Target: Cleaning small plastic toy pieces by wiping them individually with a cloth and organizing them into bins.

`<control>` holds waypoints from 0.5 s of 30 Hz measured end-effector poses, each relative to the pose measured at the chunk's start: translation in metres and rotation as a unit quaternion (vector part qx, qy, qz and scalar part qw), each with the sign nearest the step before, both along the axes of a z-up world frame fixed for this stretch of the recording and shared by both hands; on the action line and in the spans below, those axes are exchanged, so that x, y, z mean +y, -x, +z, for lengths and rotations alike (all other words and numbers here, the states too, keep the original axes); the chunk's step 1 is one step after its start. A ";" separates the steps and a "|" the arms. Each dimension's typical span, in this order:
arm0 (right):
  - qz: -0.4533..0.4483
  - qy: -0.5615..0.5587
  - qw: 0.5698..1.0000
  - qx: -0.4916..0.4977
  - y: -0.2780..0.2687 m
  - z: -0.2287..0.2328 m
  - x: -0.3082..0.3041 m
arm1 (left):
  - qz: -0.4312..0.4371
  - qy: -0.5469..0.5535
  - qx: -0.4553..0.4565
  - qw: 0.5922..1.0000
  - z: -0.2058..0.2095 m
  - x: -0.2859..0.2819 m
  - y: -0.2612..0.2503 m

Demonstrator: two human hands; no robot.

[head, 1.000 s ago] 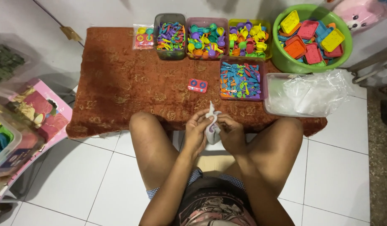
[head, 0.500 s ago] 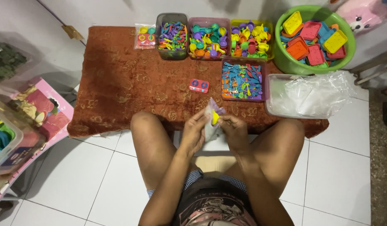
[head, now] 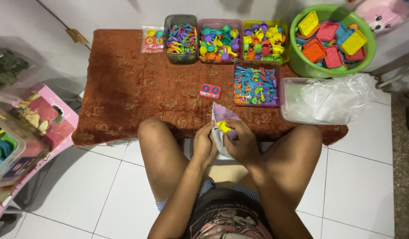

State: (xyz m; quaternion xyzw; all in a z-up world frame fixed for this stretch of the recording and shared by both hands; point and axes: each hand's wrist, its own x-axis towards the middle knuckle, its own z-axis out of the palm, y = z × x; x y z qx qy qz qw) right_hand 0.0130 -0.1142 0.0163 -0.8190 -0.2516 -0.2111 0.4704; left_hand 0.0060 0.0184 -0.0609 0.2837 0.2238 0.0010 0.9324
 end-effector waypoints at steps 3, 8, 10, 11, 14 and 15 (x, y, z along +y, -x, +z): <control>-0.023 -0.001 1.000 0.011 -0.002 0.002 0.000 | 0.004 0.017 0.016 1.000 -0.006 -0.003 0.004; -0.016 0.000 1.000 -0.013 0.000 0.014 0.005 | 0.010 0.026 0.040 0.999 0.027 -0.010 0.016; 0.003 0.021 1.000 0.014 -0.001 0.005 -0.002 | 0.034 0.021 0.044 0.998 0.049 -0.006 0.018; 0.001 0.022 1.000 0.013 -0.002 0.005 -0.005 | 0.032 0.022 0.044 0.998 0.041 -0.007 0.016; -0.020 0.032 0.999 -0.022 -0.004 0.002 -0.008 | 0.039 0.000 0.053 0.998 0.024 -0.006 0.012; -0.041 0.029 0.999 -0.015 -0.004 -0.001 -0.009 | 0.058 -0.040 0.050 0.996 0.021 -0.006 0.009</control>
